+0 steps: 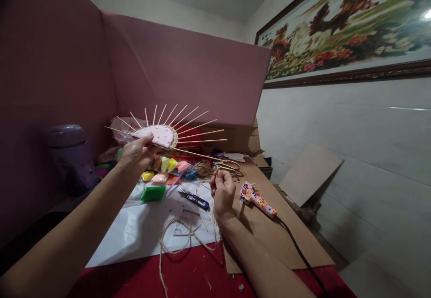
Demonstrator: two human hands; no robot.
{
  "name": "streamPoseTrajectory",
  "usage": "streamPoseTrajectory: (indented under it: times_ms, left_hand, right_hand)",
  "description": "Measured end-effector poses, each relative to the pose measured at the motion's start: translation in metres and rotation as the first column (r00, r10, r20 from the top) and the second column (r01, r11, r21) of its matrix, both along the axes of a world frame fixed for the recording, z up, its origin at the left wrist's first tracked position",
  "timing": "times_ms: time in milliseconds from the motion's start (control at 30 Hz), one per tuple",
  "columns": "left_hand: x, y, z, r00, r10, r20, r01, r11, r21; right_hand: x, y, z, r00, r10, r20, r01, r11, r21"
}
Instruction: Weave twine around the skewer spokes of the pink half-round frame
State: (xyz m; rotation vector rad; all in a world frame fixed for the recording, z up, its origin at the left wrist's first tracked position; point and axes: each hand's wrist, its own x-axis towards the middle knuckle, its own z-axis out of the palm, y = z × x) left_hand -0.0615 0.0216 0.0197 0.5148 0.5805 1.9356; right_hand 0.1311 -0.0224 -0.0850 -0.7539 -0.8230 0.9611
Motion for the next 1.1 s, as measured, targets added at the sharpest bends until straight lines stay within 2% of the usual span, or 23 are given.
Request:
streamPoseTrajectory:
  times_ms: [200, 467, 633, 1100]
  left_hand:
    - [-0.0029, 0.0034, -0.0003, 0.998, 0.055, 0.021, -0.055, 0.998, 0.005]
    - [-0.0071, 0.007, -0.0014, 0.995, 0.094, 0.022, -0.093, 0.995, -0.027]
    - [-0.0061, 0.0086, -0.0048, 0.996, 0.079, 0.035, -0.077, 0.995, -0.061]
    - [0.0001, 0.0037, -0.0053, 0.999, 0.045, 0.03, -0.041, 0.992, -0.122]
  right_hand:
    - [0.0002, -0.0029, 0.0002, 0.997, -0.074, 0.015, 0.072, 0.989, 0.13]
    - [0.0002, -0.0046, 0.004, 0.986, -0.166, 0.032, 0.158, 0.972, 0.177]
    - [-0.0006, -0.0076, 0.0083, 0.988, -0.154, -0.014, 0.154, 0.973, 0.172]
    - [-0.0017, -0.0103, 0.0082, 0.989, -0.137, 0.056, 0.125, 0.976, 0.18]
